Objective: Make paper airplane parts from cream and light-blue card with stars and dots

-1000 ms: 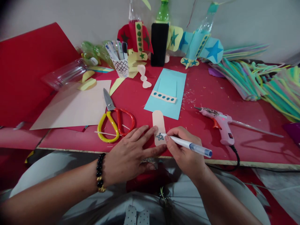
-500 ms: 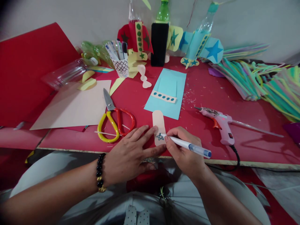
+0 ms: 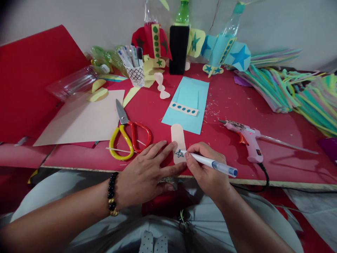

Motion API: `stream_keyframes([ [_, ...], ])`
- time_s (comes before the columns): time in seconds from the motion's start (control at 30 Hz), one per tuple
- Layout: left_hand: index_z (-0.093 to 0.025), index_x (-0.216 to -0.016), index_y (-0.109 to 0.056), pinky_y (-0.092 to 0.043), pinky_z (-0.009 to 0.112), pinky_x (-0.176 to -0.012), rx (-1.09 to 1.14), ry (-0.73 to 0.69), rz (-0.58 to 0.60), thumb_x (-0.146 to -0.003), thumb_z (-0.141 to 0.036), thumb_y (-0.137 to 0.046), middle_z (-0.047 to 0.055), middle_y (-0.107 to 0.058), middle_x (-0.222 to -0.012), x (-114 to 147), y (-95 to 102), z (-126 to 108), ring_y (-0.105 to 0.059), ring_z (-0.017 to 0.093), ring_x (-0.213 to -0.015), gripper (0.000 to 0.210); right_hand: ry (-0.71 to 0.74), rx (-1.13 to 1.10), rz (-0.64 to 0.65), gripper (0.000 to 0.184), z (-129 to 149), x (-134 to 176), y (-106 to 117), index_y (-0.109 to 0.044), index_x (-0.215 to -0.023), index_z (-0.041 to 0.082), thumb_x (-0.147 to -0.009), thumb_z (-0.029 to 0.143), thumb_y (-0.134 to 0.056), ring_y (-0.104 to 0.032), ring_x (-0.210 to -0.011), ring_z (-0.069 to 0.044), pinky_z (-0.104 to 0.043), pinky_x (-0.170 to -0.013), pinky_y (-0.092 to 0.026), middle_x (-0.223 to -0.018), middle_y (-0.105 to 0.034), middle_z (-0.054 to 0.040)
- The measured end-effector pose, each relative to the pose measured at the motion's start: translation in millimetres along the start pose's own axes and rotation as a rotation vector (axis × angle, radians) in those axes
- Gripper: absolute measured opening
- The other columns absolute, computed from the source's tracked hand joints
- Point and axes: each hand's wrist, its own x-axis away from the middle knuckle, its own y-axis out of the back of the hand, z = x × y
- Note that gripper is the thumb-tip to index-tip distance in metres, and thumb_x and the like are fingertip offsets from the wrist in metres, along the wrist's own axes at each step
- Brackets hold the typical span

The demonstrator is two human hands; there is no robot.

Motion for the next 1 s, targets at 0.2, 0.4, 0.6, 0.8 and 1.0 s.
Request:
stream_keyframes([
  [0.2, -0.043, -0.140, -0.033, -0.024, 0.049, -0.110, 0.004, 0.002, 0.006, -0.081, -0.053, -0.060, 0.005, -0.017, -0.155, 0.3, -1.0, 0.2, -0.019, 0.033, -0.139, 0.066, -0.004, 0.003, -0.014, 0.006, -1.1, 0.4, -0.5, -0.061, -0.078, 0.021, -0.083, 0.024, -0.059, -0.055, -0.056, -0.013, -0.026, -0.053, -0.042, -0.066, -0.062, 0.0007],
  [0.4, -0.042, -0.140, -0.032, -0.025, 0.049, -0.110, -0.006, -0.002, 0.009, -0.080, -0.053, -0.060, 0.006, -0.018, -0.154, -0.5, 0.3, -0.3, -0.020, 0.033, -0.139, 0.067, 0.052, -0.003, 0.003, 0.003, -1.0, 0.4, 1.3, -0.060, -0.079, 0.022, -0.083, 0.023, -0.059, -0.059, -0.060, -0.014, -0.026, -0.055, -0.044, -0.070, -0.064, 0.0002],
  [0.6, -0.041, -0.141, -0.031, -0.022, 0.048, -0.111, -0.014, -0.013, 0.013, -0.081, -0.053, -0.059, 0.006, -0.019, -0.154, -0.3, 0.8, 0.2, -0.021, 0.032, -0.138, 0.067, 0.096, 0.001, 0.058, 0.004, -0.1, -0.6, 0.7, -0.060, -0.079, 0.022, -0.082, 0.023, -0.058, -0.061, -0.064, -0.016, -0.027, -0.058, -0.046, -0.072, -0.065, -0.0005],
  [0.8, -0.041, -0.141, -0.031, -0.023, 0.048, -0.111, -0.018, -0.005, 0.010, -0.081, -0.053, -0.059, 0.006, -0.018, -0.154, 0.0, 0.6, -0.1, -0.020, 0.032, -0.139, 0.067, 0.074, 0.010, 0.032, 0.006, 0.2, -1.2, -0.2, -0.060, -0.077, 0.021, -0.082, 0.022, -0.058, -0.060, -0.061, -0.014, -0.026, -0.057, -0.045, -0.070, -0.065, 0.0004],
  [1.0, -0.041, -0.141, -0.032, -0.023, 0.048, -0.111, -0.020, -0.010, 0.010, -0.081, -0.054, -0.058, 0.005, -0.018, -0.154, -0.3, 1.2, -0.4, -0.021, 0.032, -0.138, 0.066, 0.073, 0.004, 0.060, 0.004, -0.2, -0.8, 0.8, -0.060, -0.078, 0.022, -0.082, 0.023, -0.059, -0.061, -0.063, -0.016, -0.027, -0.057, -0.046, -0.072, -0.066, -0.0006],
])
